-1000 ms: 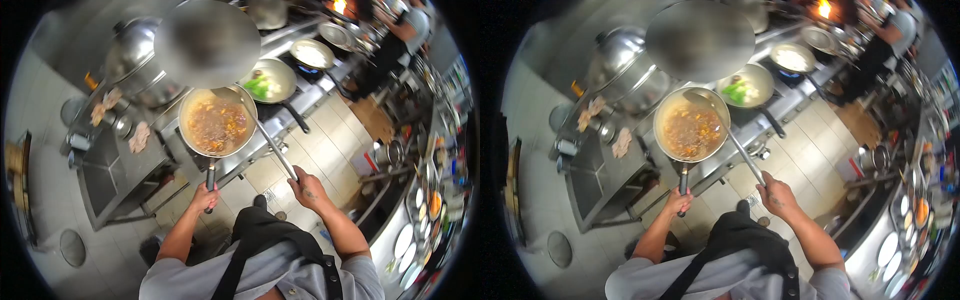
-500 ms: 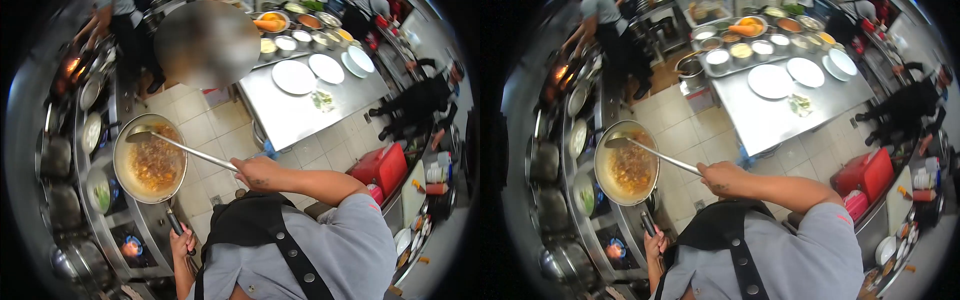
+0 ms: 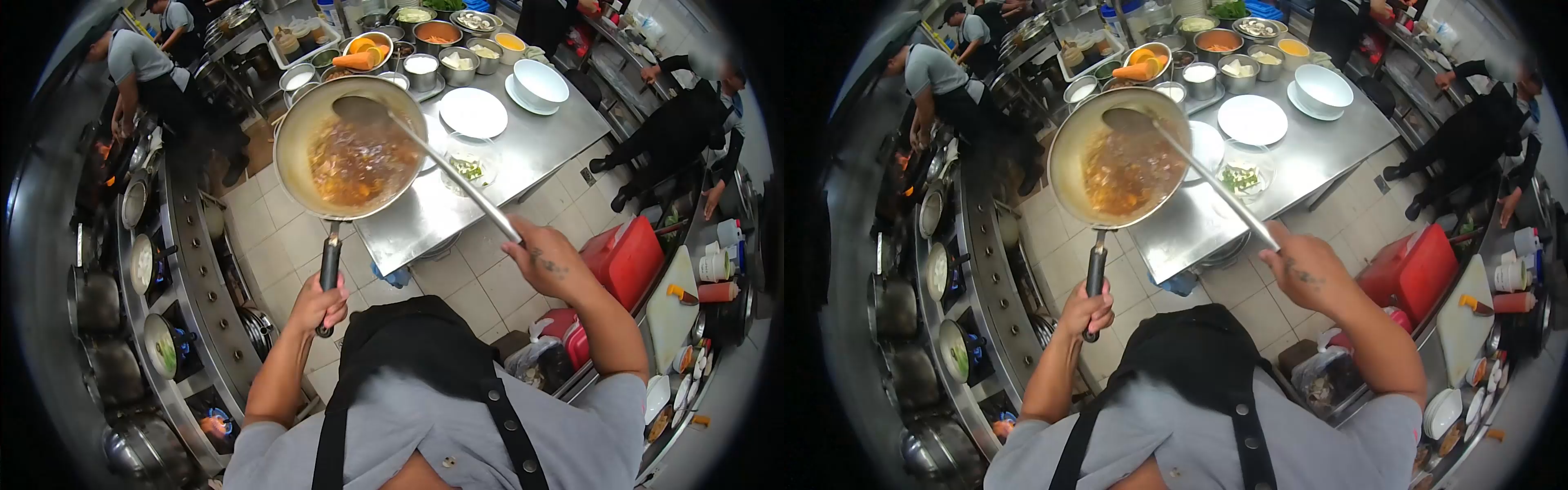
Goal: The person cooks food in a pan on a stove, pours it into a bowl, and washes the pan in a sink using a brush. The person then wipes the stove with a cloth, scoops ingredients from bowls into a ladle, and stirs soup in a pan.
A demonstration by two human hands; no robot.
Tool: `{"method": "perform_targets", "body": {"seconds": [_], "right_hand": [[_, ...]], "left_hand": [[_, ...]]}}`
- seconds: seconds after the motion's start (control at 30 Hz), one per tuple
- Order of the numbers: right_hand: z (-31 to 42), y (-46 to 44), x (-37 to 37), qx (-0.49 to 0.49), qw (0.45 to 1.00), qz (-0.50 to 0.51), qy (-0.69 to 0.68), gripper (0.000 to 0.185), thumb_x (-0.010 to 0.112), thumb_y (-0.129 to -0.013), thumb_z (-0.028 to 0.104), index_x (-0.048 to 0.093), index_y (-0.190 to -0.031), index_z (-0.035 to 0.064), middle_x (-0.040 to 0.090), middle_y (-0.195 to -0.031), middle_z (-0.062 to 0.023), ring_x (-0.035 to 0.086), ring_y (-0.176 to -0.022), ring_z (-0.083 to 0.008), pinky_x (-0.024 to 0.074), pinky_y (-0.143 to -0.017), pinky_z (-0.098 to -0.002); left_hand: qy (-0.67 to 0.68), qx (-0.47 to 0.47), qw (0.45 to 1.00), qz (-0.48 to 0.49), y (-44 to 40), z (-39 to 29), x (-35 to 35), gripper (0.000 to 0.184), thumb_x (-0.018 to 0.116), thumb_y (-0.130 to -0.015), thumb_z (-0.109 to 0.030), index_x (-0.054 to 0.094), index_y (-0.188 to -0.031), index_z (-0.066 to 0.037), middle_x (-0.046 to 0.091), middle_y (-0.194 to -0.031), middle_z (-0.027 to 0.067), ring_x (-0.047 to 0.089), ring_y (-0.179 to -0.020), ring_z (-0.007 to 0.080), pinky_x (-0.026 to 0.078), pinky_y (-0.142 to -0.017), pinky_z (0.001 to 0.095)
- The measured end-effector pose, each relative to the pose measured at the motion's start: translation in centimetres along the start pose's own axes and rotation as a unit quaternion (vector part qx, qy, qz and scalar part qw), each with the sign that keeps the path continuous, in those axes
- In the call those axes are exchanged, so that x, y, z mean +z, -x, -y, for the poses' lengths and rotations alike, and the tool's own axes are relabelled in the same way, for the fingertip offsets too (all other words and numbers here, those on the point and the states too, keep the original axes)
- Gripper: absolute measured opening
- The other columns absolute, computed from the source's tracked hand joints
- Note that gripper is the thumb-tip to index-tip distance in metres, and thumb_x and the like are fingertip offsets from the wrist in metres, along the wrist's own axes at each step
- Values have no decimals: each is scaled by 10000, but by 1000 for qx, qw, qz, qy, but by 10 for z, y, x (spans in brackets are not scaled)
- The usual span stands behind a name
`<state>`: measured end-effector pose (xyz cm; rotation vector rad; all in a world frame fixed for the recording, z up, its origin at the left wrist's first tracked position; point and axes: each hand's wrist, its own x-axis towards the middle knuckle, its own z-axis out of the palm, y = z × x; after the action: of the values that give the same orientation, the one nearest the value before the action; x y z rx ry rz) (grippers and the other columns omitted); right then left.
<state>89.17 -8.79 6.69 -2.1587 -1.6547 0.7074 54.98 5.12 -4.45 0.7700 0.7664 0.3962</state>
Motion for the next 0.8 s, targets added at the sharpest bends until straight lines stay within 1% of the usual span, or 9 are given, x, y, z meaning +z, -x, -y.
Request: {"method": "perform_targets", "body": {"seconds": [0.1,0.13,0.23,0.37,0.47,0.57,0.7,0.8], "right_hand": [[-20,8,-9,32,998,-57,13,335,595,-865,162,526,-1155,10,549,-657,-233,564,-696,-426,435,-649,-466],[-25,12,-9,34,995,-96,18,351,603,-858,147,514,-1157,-13,548,-668,-251,562,-706,-436,431,-651,-473],[-36,16,-5,49,987,-133,73,339,552,-875,154,492,-1153,-30,596,-724,-247,585,-735,-433,452,-683,-488],[-43,12,1,94,981,-162,44,351,568,-865,156,510,-1157,-29,603,-742,-253,588,-751,-439,459,-699,-483],[-49,9,11,111,979,-172,18,360,574,-861,163,512,-1161,-25,603,-745,-255,589,-766,-438,458,-716,-480],[-47,10,14,133,979,-154,5,367,576,-859,168,513,-1166,-22,603,-743,-256,589,-776,-437,455,-727,-478],[-47,11,21,138,978,-158,-16,352,574,-859,166,514,-1151,-22,599,-734,-254,586,-771,-440,452,-723,-480],[-46,14,21,144,977,-158,-26,329,573,-859,166,518,-1130,-12,595,-727,-252,583,-764,-441,449,-716,-481]], "left_hand": [[-40,-19,998,32,-33,-21,15,173,548,-797,49,421,-856,-54,387,-505,12,355,-318,108,285,-315,251],[-61,-21,997,43,-43,-27,18,174,553,-793,48,419,-845,-50,390,-509,11,355,-320,108,291,-314,251],[-109,-34,992,51,-65,-43,27,175,555,-789,49,419,-836,-52,394,-512,10,356,-323,105,290,-315,248],[-146,-48,986,66,-90,-58,32,178,563,-787,41,415,-822,-51,412,-519,12,371,-327,99,293,-317,240],[-166,-47,982,73,-102,-65,33,179,570,-786,36,415,-812,-50,421,-520,13,377,-327,99,300,-317,238],[-191,-47,978,74,-108,-70,34,177,571,-784,34,416,-808,-47,426,-520,13,382,-326,102,308,-318,242],[-218,-41,972,70,-114,-71,31,191,574,-783,45,419,-840,-51,414,-523,14,364,-319,98,297,-303,234],[-239,-38,968,61,-115,-75,34,193,576,-781,45,416,-835,-49,416,-518,13,374,-320,100,304,-305,234]]}}
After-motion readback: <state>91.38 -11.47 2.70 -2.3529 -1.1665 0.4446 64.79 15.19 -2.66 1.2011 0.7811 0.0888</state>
